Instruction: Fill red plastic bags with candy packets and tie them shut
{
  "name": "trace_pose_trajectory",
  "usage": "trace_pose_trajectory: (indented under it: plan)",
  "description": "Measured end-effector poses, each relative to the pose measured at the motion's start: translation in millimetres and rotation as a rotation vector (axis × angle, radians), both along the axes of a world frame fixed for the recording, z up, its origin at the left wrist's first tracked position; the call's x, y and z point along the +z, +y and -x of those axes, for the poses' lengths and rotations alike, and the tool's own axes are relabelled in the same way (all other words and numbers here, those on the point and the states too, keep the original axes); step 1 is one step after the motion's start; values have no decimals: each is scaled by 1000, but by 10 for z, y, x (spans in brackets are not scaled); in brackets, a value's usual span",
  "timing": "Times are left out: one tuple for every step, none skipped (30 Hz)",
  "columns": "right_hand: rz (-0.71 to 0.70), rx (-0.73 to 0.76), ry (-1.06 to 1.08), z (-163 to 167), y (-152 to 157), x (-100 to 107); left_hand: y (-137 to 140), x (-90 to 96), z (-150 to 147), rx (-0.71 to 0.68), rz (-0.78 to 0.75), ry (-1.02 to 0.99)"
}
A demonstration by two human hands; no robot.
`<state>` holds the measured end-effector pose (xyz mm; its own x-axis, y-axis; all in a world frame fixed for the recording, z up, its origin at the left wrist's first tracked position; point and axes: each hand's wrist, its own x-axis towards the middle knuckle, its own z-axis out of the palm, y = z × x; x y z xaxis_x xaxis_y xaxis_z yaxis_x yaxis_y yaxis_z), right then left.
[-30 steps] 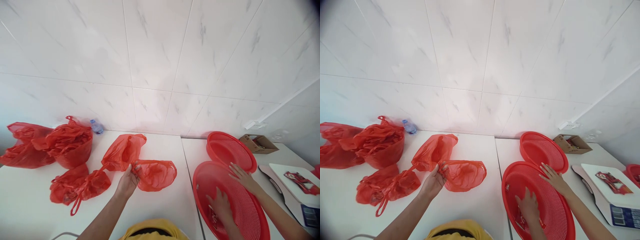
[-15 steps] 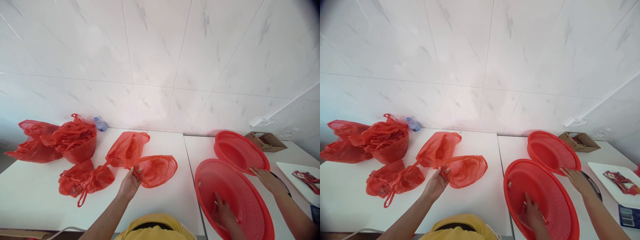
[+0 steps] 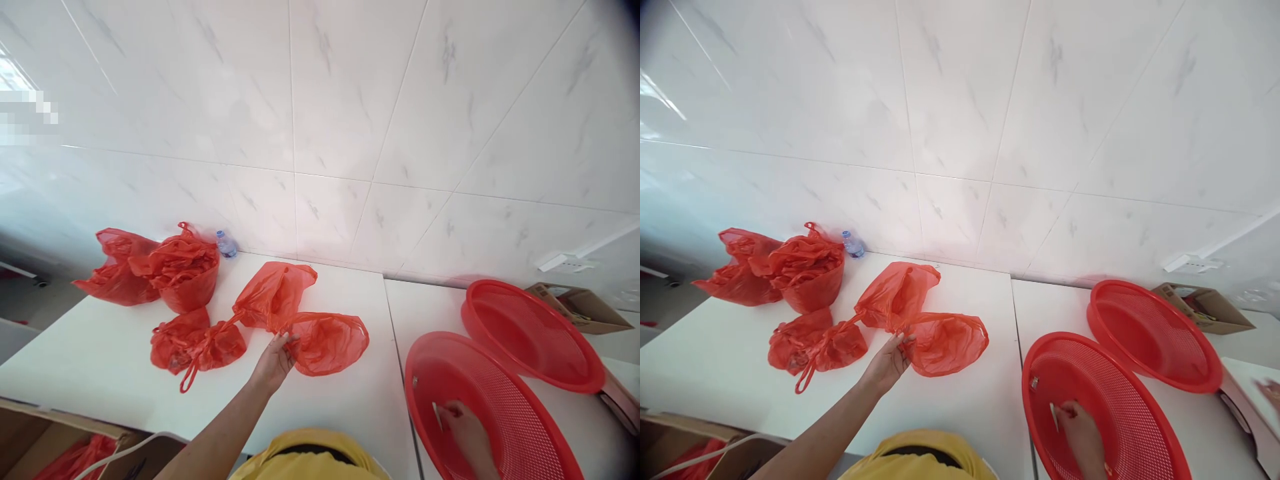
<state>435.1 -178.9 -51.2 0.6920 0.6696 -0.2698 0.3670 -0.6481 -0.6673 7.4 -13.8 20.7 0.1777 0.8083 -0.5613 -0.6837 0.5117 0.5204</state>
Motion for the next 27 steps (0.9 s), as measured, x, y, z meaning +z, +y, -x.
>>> trace_pose_trajectory:
  plan:
    - [28,1,23,50,68,118,-2,-20,5,-3,-3,3]
    - [37,-13,41,120,144,248,-4,-42,8,-4,-7,6]
    - [4,-33,44,214,228,385,-6,-67,9,-4,-10,10]
    - [-44,-16,47,330,318,519,-6,-92,8,-5,-13,14]
    - [-103,-6,70,468,412,640,-7,-115,5,-5,-13,17]
    - [-178,28,126,624,511,739,-8,-134,0,-4,-11,18]
    - [-262,66,205,794,613,809,-9,-147,-7,-3,-9,18]
    - [-330,113,324,973,716,847,-10,-153,-14,-1,-7,17]
    - [-369,143,472,1156,818,851,-13,-152,-21,1,-4,16]
    - [-395,146,612,1338,919,825,-15,-145,-27,4,-1,16]
    - [-428,130,748,1516,1015,776,-19,-133,-32,3,1,16]
    - [-424,142,883,1684,1105,713,-24,-120,-36,1,1,17]
    - [-399,139,980,1839,1188,644,-30,-107,-38,-2,1,19]
    - [-363,127,1046,1975,1260,578,-37,-98,-39,-4,3,19]
    - [-324,113,1092,2091,1322,522,-44,-92,-39,-7,4,18]
    - [-288,93,1119,2182,1373,480,-52,-91,-38,-9,4,16]
    - [-256,80,1140,2249,1413,457,-59,-93,-37,-12,3,14]
    - [-229,74,1153,2290,1441,453,-65,-99,-36,-16,0,9]
    - [-206,83,1158,2306,1457,467,-69,-105,-36,-22,-6,4]
    - [-186,103,1147,2300,1463,496,-72,-112,-36,-29,-13,-1]
    - [-175,133,1115,2272,1459,535,-73,-117,-36,-36,-22,-6]
    - [-172,169,1064,2225,1445,580,-72,-120,-38,-41,-31,-11]
    - [-179,204,1000,2159,1421,626,-68,-121,-39,-44,-39,-13]
    - [-197,234,932,2074,1388,668,-64,-121,-40,-45,-44,-13]
    - [-223,248,865,1969,1346,703,-57,-120,-41,-45,-45,-11]
    - [-247,241,800,1843,1292,729,-50,-119,-40,-42,-42,-9]
    - [-269,221,737,1695,1226,744,-43,-119,-37,-39,-35,-7]
